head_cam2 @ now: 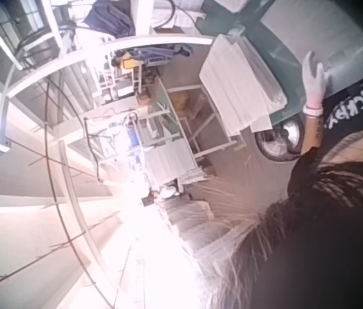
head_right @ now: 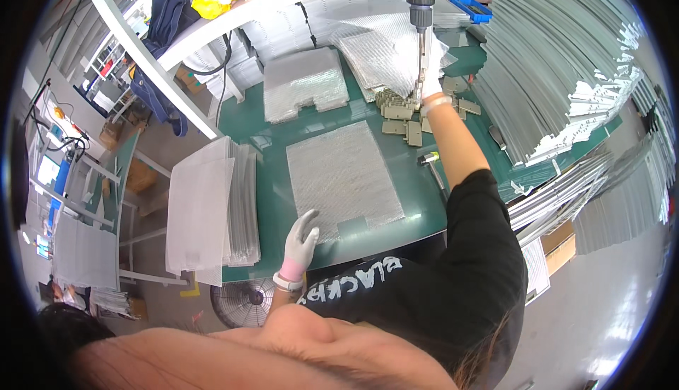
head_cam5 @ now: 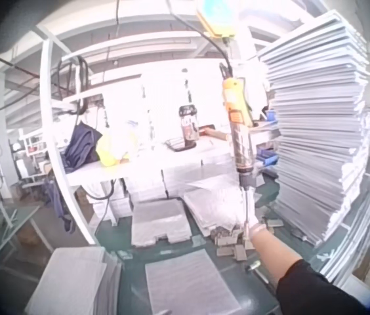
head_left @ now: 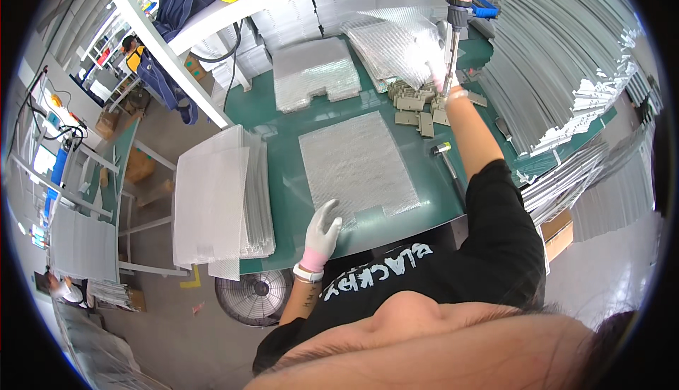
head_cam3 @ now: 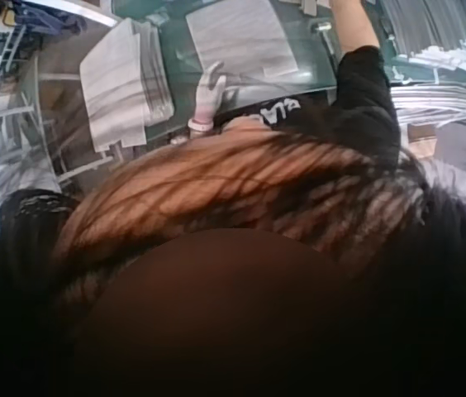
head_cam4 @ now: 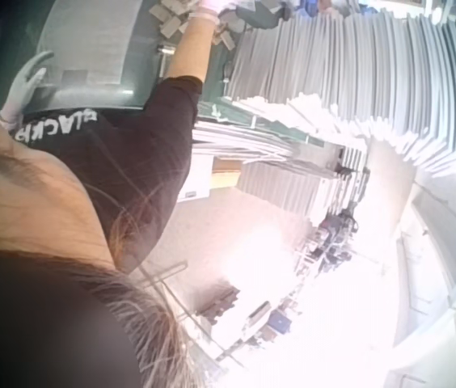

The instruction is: Assembling industrial mesh filters by attaching metal brackets and securing them with an electric screwdriver.

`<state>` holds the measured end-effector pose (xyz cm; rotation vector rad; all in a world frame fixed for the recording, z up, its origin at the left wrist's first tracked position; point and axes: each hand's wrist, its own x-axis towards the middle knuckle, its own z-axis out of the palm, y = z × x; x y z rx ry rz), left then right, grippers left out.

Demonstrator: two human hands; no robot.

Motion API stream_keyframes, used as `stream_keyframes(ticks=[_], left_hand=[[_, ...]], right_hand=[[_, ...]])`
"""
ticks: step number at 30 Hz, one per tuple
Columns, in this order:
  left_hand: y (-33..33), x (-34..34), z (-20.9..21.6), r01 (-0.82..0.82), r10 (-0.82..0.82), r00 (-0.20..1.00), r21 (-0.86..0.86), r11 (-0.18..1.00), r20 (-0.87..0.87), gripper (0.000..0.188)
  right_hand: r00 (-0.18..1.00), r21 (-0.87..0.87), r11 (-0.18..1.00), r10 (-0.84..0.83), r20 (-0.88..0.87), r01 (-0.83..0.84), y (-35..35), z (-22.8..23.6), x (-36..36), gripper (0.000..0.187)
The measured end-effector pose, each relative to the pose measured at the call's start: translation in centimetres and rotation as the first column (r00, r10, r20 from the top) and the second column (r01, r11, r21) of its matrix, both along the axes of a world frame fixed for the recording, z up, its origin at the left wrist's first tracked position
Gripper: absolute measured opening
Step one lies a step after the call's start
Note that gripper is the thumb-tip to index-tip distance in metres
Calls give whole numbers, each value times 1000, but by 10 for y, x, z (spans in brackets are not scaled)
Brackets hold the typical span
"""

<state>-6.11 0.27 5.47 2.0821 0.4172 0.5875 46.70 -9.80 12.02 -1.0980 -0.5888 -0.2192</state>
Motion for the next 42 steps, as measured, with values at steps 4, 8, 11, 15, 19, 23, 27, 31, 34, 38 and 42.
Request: stream_keyframes(ticks=[4,8,11,15,19,23,27,31,34,38,42], left_hand=[[-6,13,22,145,-142,989,-212,966,32,39],[-22,24,59,244,-258,965,-224,943,-34,40],[-28,28,46,290,-292,956,-315,904,43,39],[-25,8,31,244,-247,969,-230,942,14,36],[-25,-13,22,188,-191,981,-331,925,24,37],[-22,-39,16,106,-118,993,-371,922,-10,36],[-12,-30,9,136,-134,990,-419,898,34,36],[-13,-23,13,139,-126,990,-405,904,59,36],[-18,6,20,233,-161,970,-523,820,180,37],[-14,44,32,159,-73,948,-261,952,311,39],[-11,58,25,-108,-22,932,337,935,361,41]], right_hand=[[870,-539,700,-257,421,468,13,7,-58,91],[937,-737,579,-236,258,349,7,16,-43,99],[923,-780,508,-304,235,365,6,23,4,99],[951,-587,750,-260,165,307,26,42,10,93],[954,-771,564,-155,256,298,35,52,16,82],[981,-728,660,-81,177,186,55,78,-29,70],[948,-230,933,-225,227,277,29,76,-1,48],[946,-203,958,-139,294,204,1,95,-107,35],[863,-25,988,-119,491,150,-24,59,-180,28],[759,-325,944,166,629,63,-59,-14,-300,36],[698,-593,804,406,590,34,-74,-20,-363,41]])
